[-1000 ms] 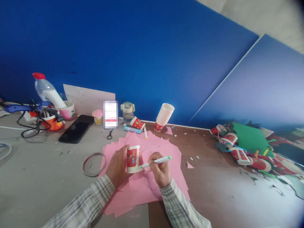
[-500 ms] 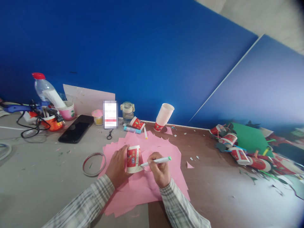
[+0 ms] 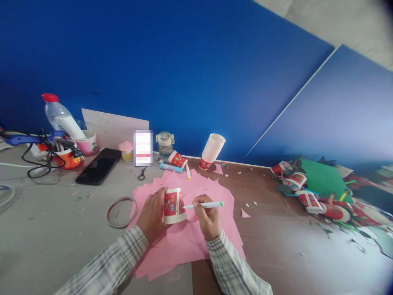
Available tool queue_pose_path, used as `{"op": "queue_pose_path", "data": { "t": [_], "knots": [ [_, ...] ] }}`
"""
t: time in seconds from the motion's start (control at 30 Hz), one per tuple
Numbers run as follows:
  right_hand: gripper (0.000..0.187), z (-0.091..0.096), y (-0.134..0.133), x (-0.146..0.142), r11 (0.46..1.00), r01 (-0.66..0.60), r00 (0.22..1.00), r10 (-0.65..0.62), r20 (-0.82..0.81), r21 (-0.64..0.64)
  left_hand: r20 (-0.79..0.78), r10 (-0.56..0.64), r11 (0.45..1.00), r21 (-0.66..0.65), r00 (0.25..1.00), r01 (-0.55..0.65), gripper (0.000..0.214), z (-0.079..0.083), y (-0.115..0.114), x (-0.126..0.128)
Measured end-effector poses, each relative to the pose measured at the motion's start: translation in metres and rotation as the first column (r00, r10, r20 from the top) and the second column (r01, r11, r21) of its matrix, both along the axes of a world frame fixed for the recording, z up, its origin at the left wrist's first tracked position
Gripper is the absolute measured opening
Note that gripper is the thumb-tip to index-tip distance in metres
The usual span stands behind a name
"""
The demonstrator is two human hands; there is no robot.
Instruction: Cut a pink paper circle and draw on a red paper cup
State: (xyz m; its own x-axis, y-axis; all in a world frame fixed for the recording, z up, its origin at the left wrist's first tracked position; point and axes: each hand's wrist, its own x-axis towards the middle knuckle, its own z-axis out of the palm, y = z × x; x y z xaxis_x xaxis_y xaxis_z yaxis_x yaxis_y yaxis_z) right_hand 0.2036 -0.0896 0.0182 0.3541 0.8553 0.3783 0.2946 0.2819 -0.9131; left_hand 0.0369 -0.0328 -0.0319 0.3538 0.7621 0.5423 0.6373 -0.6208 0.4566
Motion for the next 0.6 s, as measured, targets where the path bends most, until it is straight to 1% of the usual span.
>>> {"op": "queue_pose_path", "data": {
  "t": [0.2, 0.33, 0.43, 0.5, 0.6],
  "knots": [
    [0.016, -0.001, 0.0, 0.003, 1.0, -0.008, 0.999, 0.008, 0.052, -0.005, 0.011, 0.001, 1.0, 0.001, 1.0, -0.001, 0.09, 0.0, 0.0, -0.001],
    [0.014, -0.001, -0.001, 0.003, 0.999, 0.009, 0.999, -0.008, -0.04, 0.031, 0.013, -0.004, 1.0, -0.016, 1.0, 0.004, 0.09, 0.0, 0.0, -0.002],
    [0.01, 0.0, -0.002, 0.001, 0.997, -0.005, 0.995, 0.012, -0.103, 0.074, 0.028, -0.011, 1.0, 0.014, 1.0, 0.011, 0.091, -0.001, 0.0, -0.001],
    [0.009, -0.001, -0.003, -0.002, 0.995, -0.046, 0.996, 0.052, -0.078, 0.084, 0.02, -0.009, 0.999, 0.043, 1.0, 0.008, 0.091, 0.0, 0.0, -0.001],
    [0.008, -0.002, -0.006, -0.007, 0.988, -0.104, 0.994, 0.099, 0.049, 0.115, 0.001, -0.002, 0.998, 0.057, 1.0, 0.002, 0.091, 0.003, -0.001, 0.0]
  ]
}}
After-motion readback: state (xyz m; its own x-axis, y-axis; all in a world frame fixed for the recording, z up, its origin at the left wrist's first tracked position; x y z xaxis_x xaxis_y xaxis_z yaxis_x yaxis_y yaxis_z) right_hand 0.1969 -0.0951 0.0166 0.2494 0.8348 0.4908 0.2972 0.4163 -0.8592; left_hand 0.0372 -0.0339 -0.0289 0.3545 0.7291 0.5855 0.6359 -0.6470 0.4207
